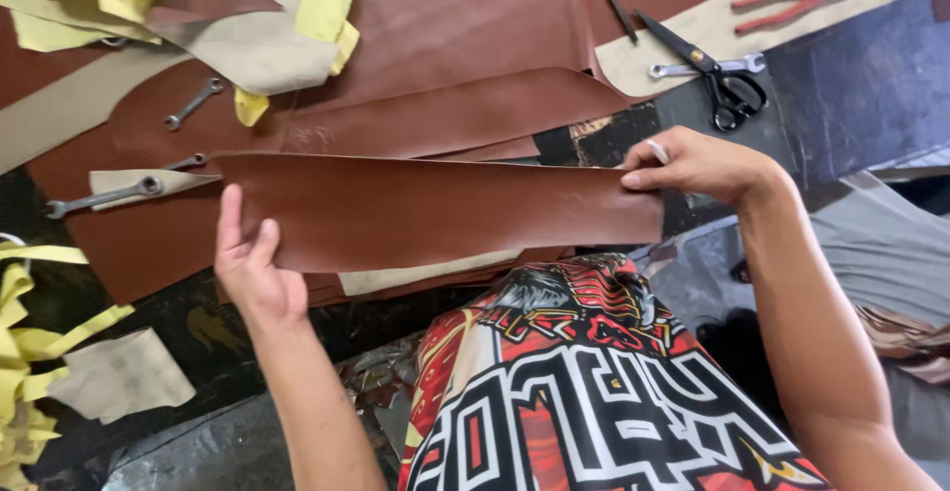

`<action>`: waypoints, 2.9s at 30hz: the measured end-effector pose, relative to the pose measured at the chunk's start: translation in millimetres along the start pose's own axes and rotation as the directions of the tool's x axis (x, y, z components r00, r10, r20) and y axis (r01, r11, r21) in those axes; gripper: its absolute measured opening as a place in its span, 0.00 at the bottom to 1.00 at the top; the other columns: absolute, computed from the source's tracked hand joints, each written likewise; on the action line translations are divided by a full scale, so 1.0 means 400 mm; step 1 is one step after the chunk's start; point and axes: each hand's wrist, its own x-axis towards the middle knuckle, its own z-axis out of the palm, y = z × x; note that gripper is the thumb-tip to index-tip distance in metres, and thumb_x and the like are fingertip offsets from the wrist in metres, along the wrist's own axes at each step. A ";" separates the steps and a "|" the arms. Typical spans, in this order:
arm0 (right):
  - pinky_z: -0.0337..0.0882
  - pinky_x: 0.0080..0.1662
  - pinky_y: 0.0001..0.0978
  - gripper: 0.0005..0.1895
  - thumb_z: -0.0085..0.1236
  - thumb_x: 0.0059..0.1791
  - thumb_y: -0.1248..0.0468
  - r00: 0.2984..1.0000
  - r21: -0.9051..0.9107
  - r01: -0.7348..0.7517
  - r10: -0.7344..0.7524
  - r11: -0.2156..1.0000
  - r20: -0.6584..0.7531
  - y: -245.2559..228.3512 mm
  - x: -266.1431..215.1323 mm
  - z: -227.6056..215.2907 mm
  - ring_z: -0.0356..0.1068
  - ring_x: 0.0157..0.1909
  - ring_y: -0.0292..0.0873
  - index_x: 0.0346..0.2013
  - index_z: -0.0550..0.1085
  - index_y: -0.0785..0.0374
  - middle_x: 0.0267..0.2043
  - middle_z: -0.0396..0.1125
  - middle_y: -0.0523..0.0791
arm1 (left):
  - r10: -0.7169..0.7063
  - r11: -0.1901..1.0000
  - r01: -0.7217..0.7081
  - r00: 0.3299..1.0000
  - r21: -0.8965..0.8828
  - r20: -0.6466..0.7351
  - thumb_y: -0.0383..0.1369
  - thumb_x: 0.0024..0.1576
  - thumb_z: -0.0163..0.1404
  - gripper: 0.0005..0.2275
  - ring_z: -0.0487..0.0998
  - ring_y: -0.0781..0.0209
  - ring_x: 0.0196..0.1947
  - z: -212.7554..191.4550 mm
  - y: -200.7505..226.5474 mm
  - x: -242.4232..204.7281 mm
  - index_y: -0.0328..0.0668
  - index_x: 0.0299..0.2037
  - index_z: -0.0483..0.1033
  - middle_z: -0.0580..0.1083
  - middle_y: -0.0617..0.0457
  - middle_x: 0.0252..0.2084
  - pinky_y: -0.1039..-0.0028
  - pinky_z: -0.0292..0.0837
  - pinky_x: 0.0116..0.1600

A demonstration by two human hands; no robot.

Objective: The person sorts through a pile of brown leather pieces and yellow fabric scraps on a workbench. They pick up, unfold, and stack various leather strips and larger pieces, occasionally using a white marker to write on the leather. The person organizes the materials into neat piles while handling them one at a time.

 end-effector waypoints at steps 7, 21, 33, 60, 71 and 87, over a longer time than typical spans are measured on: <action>0.72 0.42 0.30 0.11 0.60 0.47 0.66 1.000 0.124 0.007 -0.010 0.992 0.022 0.008 0.033 0.024 0.76 0.32 0.38 0.43 0.79 0.68 0.31 0.76 0.45 | -0.024 0.999 0.027 0.996 0.031 -0.086 0.11 0.59 0.44 0.28 0.75 0.52 0.66 -0.077 -0.017 -0.029 0.32 0.72 0.62 0.70 0.40 0.69 0.62 0.71 0.72; 0.71 0.48 0.47 0.12 0.63 0.47 0.61 0.883 -0.325 -0.171 -0.001 0.930 -0.468 0.176 0.115 0.068 0.74 0.44 0.58 0.43 0.78 0.61 0.40 0.75 0.54 | -0.004 0.410 0.088 0.996 0.908 -0.094 0.21 0.58 0.54 0.18 0.79 0.57 0.51 -0.174 -0.163 -0.081 0.36 0.60 0.76 0.75 0.44 0.58 0.68 0.75 0.55; 0.70 0.46 0.55 0.19 0.65 0.45 0.61 0.627 -0.445 -0.066 -0.310 0.893 -0.715 0.034 0.345 0.069 0.69 0.46 0.64 0.48 0.72 0.63 0.50 0.61 0.56 | 0.226 0.078 -0.020 0.974 0.997 0.002 0.31 0.52 0.63 0.33 0.65 0.31 0.62 0.089 -0.221 0.196 0.38 0.68 0.62 0.63 0.36 0.64 0.49 0.60 0.58; 0.72 0.40 0.56 0.37 0.65 0.45 0.53 0.491 -0.391 -0.052 -0.318 0.919 -0.811 -0.225 0.479 -0.073 0.71 0.42 0.65 0.66 0.62 0.57 0.51 0.60 0.58 | -0.137 0.115 0.063 0.990 0.991 -0.047 0.36 0.54 0.56 0.30 0.72 0.46 0.59 0.001 -0.119 -0.016 0.47 0.69 0.62 0.65 0.40 0.64 0.61 0.67 0.64; 0.73 0.49 0.56 0.11 0.58 0.56 0.58 0.270 -0.440 -0.040 -0.414 0.897 -0.869 -0.213 0.657 -0.360 0.73 0.47 0.63 0.52 0.74 0.54 0.54 0.62 0.53 | -0.188 0.315 -0.084 0.971 0.945 0.149 0.34 0.57 0.52 0.22 0.69 0.48 0.64 0.231 -0.171 -0.021 0.48 0.63 0.68 0.66 0.47 0.64 0.64 0.66 0.64; 0.69 0.42 0.48 0.04 0.53 0.58 0.66 -0.008 -0.517 0.260 -0.533 0.816 -0.846 -0.285 0.531 -0.515 0.68 0.39 0.54 0.43 0.71 0.65 0.36 0.66 0.51 | -0.228 0.397 -0.134 0.944 0.908 0.239 0.31 0.57 0.53 0.21 0.74 0.49 0.59 0.306 -0.139 0.001 0.42 0.62 0.70 0.68 0.46 0.63 0.66 0.70 0.61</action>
